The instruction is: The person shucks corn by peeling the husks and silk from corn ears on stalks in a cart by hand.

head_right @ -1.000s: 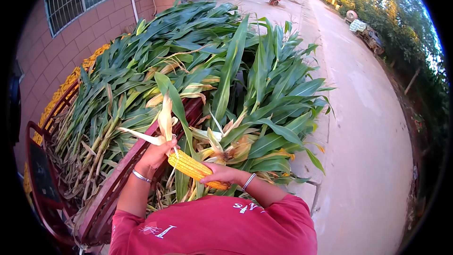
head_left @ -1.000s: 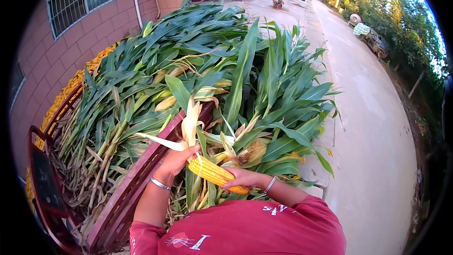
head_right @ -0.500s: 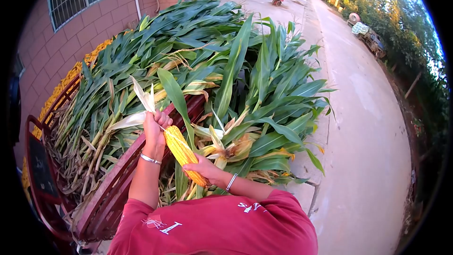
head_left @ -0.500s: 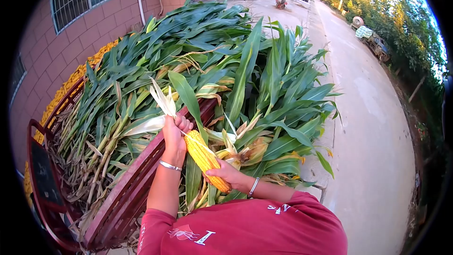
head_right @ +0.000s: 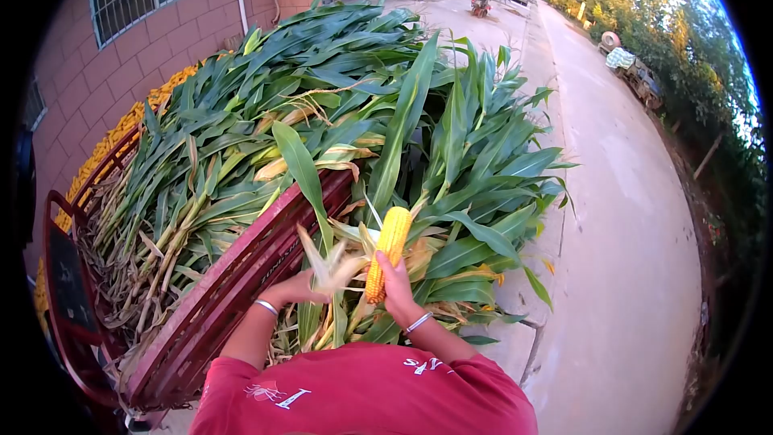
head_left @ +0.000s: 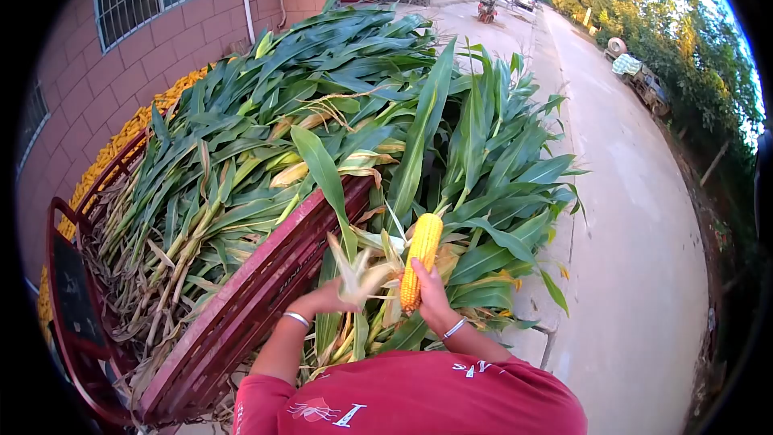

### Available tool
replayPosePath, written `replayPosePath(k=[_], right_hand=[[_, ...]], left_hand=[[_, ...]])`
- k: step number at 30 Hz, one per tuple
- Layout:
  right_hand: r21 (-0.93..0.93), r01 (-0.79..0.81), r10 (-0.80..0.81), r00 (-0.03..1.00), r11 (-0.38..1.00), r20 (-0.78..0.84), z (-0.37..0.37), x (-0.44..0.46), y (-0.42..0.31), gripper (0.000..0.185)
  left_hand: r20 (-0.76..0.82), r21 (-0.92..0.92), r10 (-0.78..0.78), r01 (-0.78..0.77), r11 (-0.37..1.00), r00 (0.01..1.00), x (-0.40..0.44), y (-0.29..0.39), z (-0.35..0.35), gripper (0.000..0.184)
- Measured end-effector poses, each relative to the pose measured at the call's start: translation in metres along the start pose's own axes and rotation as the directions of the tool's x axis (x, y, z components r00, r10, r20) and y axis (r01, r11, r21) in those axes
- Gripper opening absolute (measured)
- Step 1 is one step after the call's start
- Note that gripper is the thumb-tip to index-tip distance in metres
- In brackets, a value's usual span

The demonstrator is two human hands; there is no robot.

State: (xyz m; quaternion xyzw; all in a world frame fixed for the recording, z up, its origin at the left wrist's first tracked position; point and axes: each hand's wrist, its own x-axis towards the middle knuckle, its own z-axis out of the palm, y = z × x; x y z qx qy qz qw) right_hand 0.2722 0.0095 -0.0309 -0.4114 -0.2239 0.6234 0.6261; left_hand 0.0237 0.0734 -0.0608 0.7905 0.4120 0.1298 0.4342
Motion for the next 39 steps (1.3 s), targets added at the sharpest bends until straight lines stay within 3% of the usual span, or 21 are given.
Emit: replayPosePath(k=[1, 5, 7, 9, 12, 13, 15, 17, 19, 21, 23, 24, 25, 26, 28, 29, 30, 31, 32, 34, 39], right_hand=[[-0.007, 0.004, -0.004, 0.999, 1.000, -0.043, -0.006, -0.004, -0.002, 0.032], [0.032, 0.005, -0.003, 0.996, 0.999, -0.088, -0.013, -0.018, 0.013, 0.033], [0.087, -0.055, 0.062, 0.996, 0.995, -0.069, -0.015, -0.024, 0.031, 0.039], [0.061, -0.074, 0.073, 0.997, 0.995, 0.021, -0.015, -0.030, 0.044, 0.047], [0.074, -0.325, 0.316, 0.942, 0.943, 0.116, -0.052, -0.041, 0.032, 0.054], [0.065, -0.451, 0.435, 0.884, 0.890, 0.173, -0.067, -0.047, 0.025, 0.055], [-0.199, -0.515, 0.544, 0.828, 0.834, 0.134, -0.106, -0.058, 0.018, 0.056], [-0.273, -0.588, 0.595, 0.801, 0.761, -0.068, -0.168, -0.065, 0.038, 0.047], [-0.362, -0.586, 0.557, 0.808, 0.725, -0.191, -0.209, -0.070, 0.056, 0.041], [-0.387, -0.609, 0.586, 0.788, 0.693, -0.190, -0.229, -0.063, 0.064, 0.039], [-0.389, -0.636, 0.609, 0.766, 0.667, -0.208, -0.227, -0.050, 0.059, 0.036], [-0.699, -0.448, 0.549, 0.831, 0.558, -0.094, -0.214, -0.040, 0.053, 0.033], [-0.594, -0.506, 0.563, 0.820, 0.626, -0.106, -0.202, -0.032, 0.055, 0.030], [-0.477, -0.555, 0.576, 0.809, 0.681, -0.118, -0.190, -0.024, 0.057, 0.026], [-0.410, -0.553, 0.554, 0.823, 0.726, -0.130, -0.143, 0.002, 0.041, 0.025], [-0.431, -0.477, 0.498, 0.864, 0.766, -0.070, -0.124, 0.015, 0.035, 0.024], [-0.449, -0.403, 0.447, 0.895, 0.798, -0.009, -0.108, 0.030, 0.032, 0.023], [-0.520, -0.304, 0.386, 0.921, 0.798, 0.055, -0.100, 0.053, 0.040, 0.022], [-0.577, -0.199, 0.324, 0.938, 0.792, 0.122, -0.090, 0.075, 0.046, 0.021], [-0.734, -0.102, 0.263, 0.959, 0.671, 0.107, -0.031, 0.102, 0.033, 0.020], [-0.737, 0.606, -0.058, 0.783, 0.300, 0.620, 0.099, 0.178, 0.047, 0.023]], left_hand=[[0.016, 0.136, -0.174, 0.170, 0.976, 0.985, -0.002, 0.008, 0.003, 0.100], [0.053, -0.530, -0.162, 0.165, 0.832, 0.985, 0.018, 0.086, -0.010, 0.100], [0.042, -0.532, -0.070, 0.082, 0.843, 0.997, 0.033, 0.102, 0.014, 0.095], [0.032, -0.201, 0.165, -0.155, 0.967, 0.986, 0.041, 0.093, 0.050, 0.087], [0.152, -0.318, 0.075, -0.023, 0.948, 0.986, 0.060, 0.059, 0.074, 0.085], [0.132, -0.302, 0.216, -0.168, 0.938, 0.967, 0.067, 0.031, 0.088, 0.078], [0.463, 0.006, 0.086, -0.100, 0.995, 0.882, 0.049, 0.076, 0.049, 0.068], [0.663, 0.340, 0.110, -0.430, 0.836, 0.740, 0.053, 0.078, 0.051, 0.062], [0.840, 0.225, 0.089, -0.494, 0.840, 0.535, 0.065, 0.079, 0.044, 0.061], [0.874, 0.115, 0.115, -0.429, 0.896, 0.472, 0.087, 0.061, 0.004, 0.065], [0.727, -0.213, 0.201, -0.063, 0.975, 0.657, 0.099, 0.019, -0.117, 0.059], [0.496, -0.357, 0.154, 0.040, 0.933, 0.854, 0.081, -0.001, -0.186, 0.057], [0.058, -0.511, 0.005, 0.025, 0.859, 0.998, 0.040, -0.016, -0.270, 0.055], [-0.406, -0.580, -0.160, -0.118, 0.806, 0.900, -0.018, -0.030, -0.351, 0.053], [-0.907, -0.417, -0.326, -0.467, 0.780, 0.265, -0.145, -0.048, -0.459, 0.049], [-0.945, -0.264, -0.326, -0.559, 0.786, -0.012, -0.196, -0.058, -0.481, 0.047], [-0.944, -0.173, -0.304, -0.594, 0.786, -0.127, -0.232, -0.060, -0.478, 0.045], [-0.943, -0.159, -0.301, -0.608, 0.778, -0.140, -0.258, -0.062, -0.475, 0.020], [-0.941, -0.166, -0.308, -0.601, 0.782, -0.141, -0.262, -0.057, -0.462, 0.020], [-0.911, -0.394, -0.413, -0.321, 0.861, 0.009, -0.246, -0.056, -0.413, 0.018], [-0.708, -0.706, -0.649, -0.260, 0.658, 0.279, -0.189, -0.092, -0.304, 0.019]])
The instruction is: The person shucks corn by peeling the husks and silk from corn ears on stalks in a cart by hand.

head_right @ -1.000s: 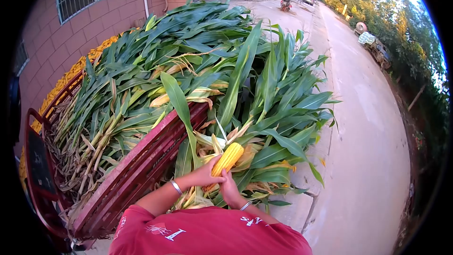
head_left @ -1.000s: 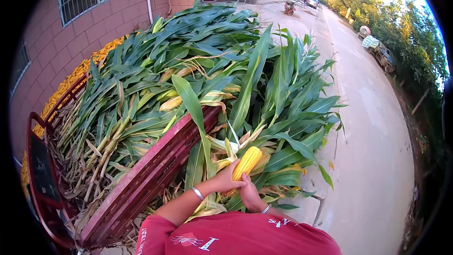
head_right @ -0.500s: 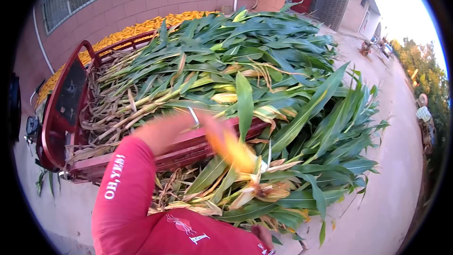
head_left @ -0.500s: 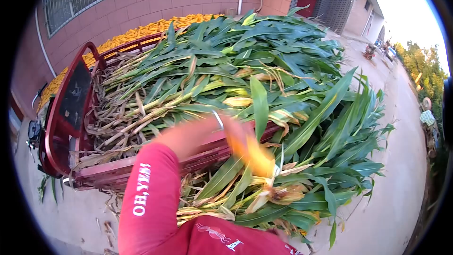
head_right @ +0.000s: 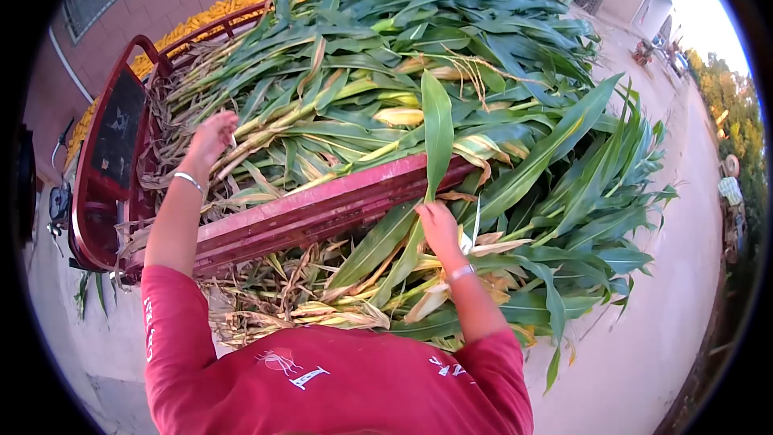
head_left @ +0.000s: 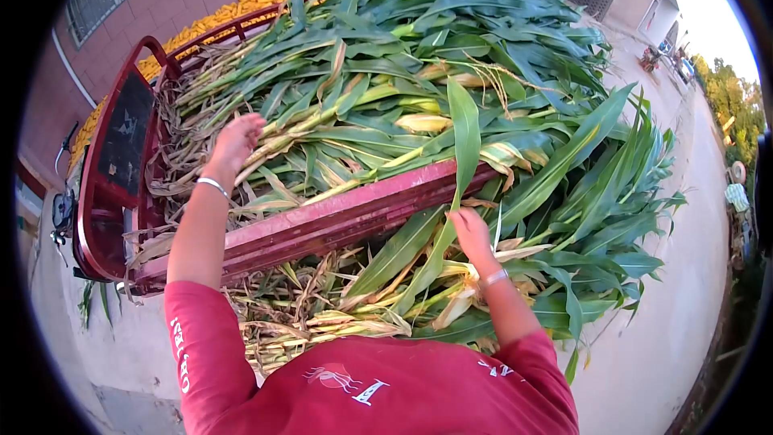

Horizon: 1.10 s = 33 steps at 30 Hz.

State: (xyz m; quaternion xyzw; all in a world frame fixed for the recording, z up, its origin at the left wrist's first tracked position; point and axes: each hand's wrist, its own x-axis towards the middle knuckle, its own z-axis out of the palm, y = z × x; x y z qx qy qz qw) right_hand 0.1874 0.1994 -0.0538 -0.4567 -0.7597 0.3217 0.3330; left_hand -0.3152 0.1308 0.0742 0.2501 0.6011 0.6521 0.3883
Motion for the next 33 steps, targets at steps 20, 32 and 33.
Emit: replayPosePath(k=[20, 32, 33], right_hand=[[-0.240, 0.118, -0.139, 0.988, 0.964, -0.069, 0.127, 0.161, -0.022, 0.034], [-0.279, 0.109, -0.104, 0.994, 0.954, 0.033, 0.122, 0.169, -0.026, 0.026], [-0.277, 0.103, -0.094, 0.995, 0.955, 0.045, 0.121, 0.168, -0.028, 0.026]], left_hand=[[0.219, 0.954, 0.301, -0.268, 0.135, 0.928, 0.194, -0.190, 0.066, 0.025], [0.185, 0.981, 0.085, -0.188, 0.039, 0.979, 0.246, -0.199, 0.034, 0.062], [0.201, 0.978, 0.045, -0.203, 0.055, 0.979, 0.239, -0.193, 0.035, 0.062]])
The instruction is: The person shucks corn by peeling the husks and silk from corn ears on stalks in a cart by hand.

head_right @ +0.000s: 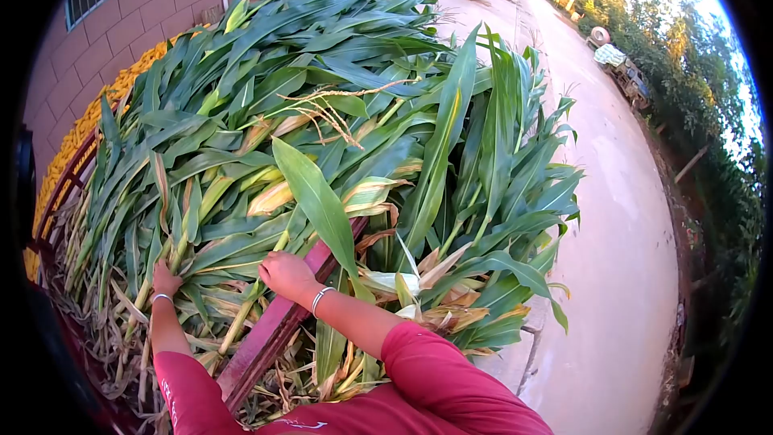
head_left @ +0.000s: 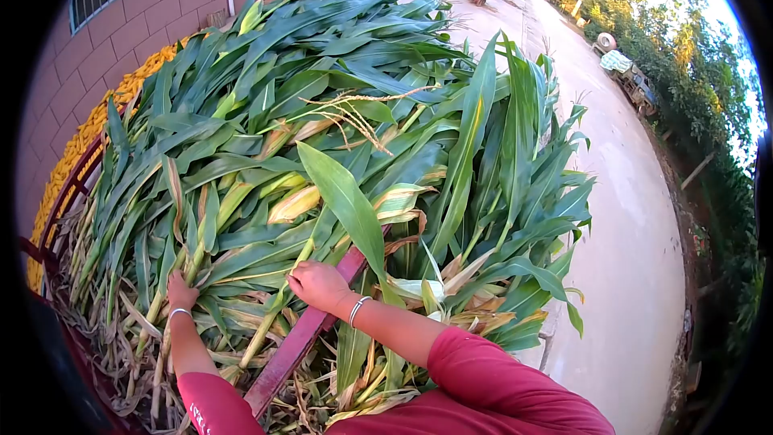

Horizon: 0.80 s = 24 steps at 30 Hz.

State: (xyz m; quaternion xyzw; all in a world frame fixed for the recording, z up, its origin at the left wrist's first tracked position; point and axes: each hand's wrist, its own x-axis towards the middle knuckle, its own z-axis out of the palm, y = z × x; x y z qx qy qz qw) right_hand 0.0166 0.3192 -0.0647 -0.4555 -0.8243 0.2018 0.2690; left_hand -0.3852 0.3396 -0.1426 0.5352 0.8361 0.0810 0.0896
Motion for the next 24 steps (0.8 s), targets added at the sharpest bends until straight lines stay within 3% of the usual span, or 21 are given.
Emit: replayPosePath(k=[3, 5, 9, 10, 16, 21, 24], right_hand=[[-0.015, 0.002, -0.002, 1.000, 1.000, 0.016, 0.002, 0.000, 0.001, 0.027], [-0.010, 0.000, 0.000, 1.000, 1.000, 0.013, 0.001, -0.001, 0.000, 0.027], [-0.005, 0.006, -0.006, 1.000, 1.000, 0.005, 0.004, -0.002, 0.001, 0.028], [-0.003, 0.009, -0.009, 1.000, 1.000, 0.002, 0.005, -0.003, 0.003, 0.028], [-0.022, 0.005, -0.005, 1.000, 1.000, -0.017, 0.007, -0.006, 0.003, 0.028], [-0.026, -0.011, 0.010, 0.999, 1.000, -0.043, 0.008, -0.008, 0.004, 0.030], [-0.034, -0.011, 0.010, 0.999, 0.999, -0.038, 0.008, -0.005, 0.008, 0.032]], left_hand=[[0.026, 0.091, 0.042, -0.044, 0.995, 0.999, -0.011, 0.007, -0.012, 0.059], [-0.056, 0.141, 0.101, -0.093, 0.986, 0.993, 0.001, -0.009, 0.010, 0.053], [-0.246, 0.120, 0.276, -0.254, 0.960, 0.929, -0.020, 0.015, -0.057, 0.037], [-0.275, 0.200, 0.352, -0.305, 0.931, 0.895, -0.026, 0.027, -0.078, 0.033], [-0.156, 0.343, 0.446, -0.375, 0.861, 0.881, -0.050, 0.085, -0.160, 0.032], [-0.128, 0.333, 0.440, -0.379, 0.863, 0.889, -0.055, 0.080, -0.136, 0.034], [-0.081, 0.275, 0.394, -0.359, 0.892, 0.916, -0.093, 0.117, -0.148, 0.032]])
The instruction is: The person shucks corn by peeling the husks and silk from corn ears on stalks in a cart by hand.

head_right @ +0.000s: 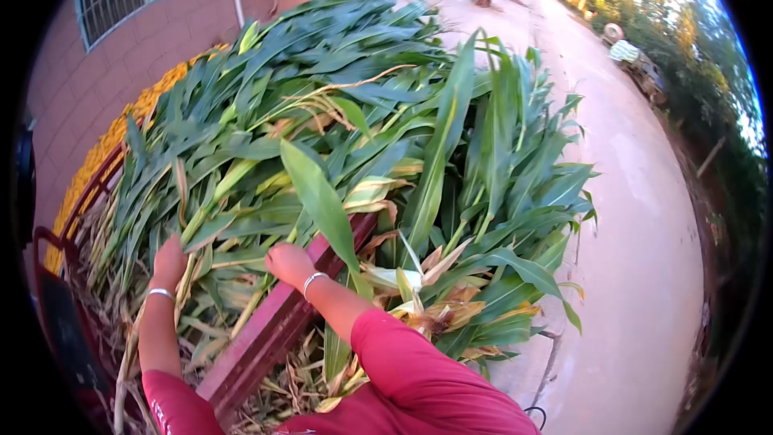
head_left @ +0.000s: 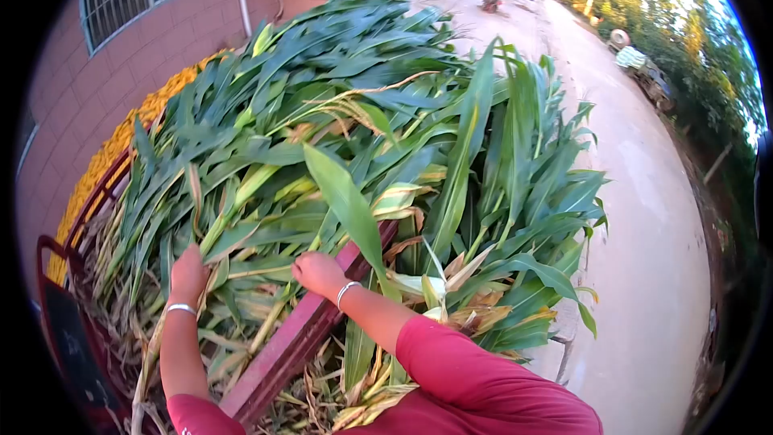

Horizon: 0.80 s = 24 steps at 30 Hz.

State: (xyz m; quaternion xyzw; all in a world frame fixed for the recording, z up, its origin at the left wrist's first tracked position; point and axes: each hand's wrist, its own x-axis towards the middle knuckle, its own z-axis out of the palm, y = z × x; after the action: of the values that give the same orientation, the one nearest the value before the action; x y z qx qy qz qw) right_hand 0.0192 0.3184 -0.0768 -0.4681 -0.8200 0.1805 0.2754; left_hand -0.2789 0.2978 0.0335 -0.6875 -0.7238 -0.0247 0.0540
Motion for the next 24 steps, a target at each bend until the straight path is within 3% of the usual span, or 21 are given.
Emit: replayPosePath(k=[3, 7, 12, 19, 21, 24], right_hand=[[0.077, -0.017, 0.016, 1.000, 0.997, 0.009, 0.004, 0.000, 0.003, 0.028], [0.010, -0.023, 0.022, 0.997, 1.000, 0.073, 0.002, 0.001, -0.004, 0.032], [-0.013, -0.035, 0.035, 0.999, 0.999, -0.023, 0.005, 0.000, 0.001, 0.031], [-0.025, 0.009, -0.010, 0.999, 1.000, -0.047, -0.002, -0.003, 0.000, 0.030], [0.000, 0.006, -0.006, 0.999, 1.000, -0.043, -0.001, -0.004, 0.002, 0.030], [0.007, 0.061, -0.060, 0.994, 0.998, -0.090, 0.000, -0.005, 0.003, 0.029]], left_hand=[[0.014, 0.039, 0.022, -0.023, 0.999, 1.000, -0.003, 0.014, -0.020, 0.026], [0.029, 0.053, 0.029, -0.031, 0.998, 0.999, -0.010, 0.050, -0.070, 0.023], [0.076, 0.179, 0.035, -0.048, 0.983, 0.997, -0.029, 0.103, -0.112, 0.016], [0.091, 0.206, -0.007, -0.012, 0.979, 0.996, -0.031, 0.112, -0.081, 0.018], [0.112, 0.229, -0.082, 0.054, 0.972, 0.990, -0.031, 0.103, -0.067, 0.021], [0.076, 0.238, -0.029, 0.010, 0.971, 0.997, -0.029, 0.074, -0.044, 0.025]])
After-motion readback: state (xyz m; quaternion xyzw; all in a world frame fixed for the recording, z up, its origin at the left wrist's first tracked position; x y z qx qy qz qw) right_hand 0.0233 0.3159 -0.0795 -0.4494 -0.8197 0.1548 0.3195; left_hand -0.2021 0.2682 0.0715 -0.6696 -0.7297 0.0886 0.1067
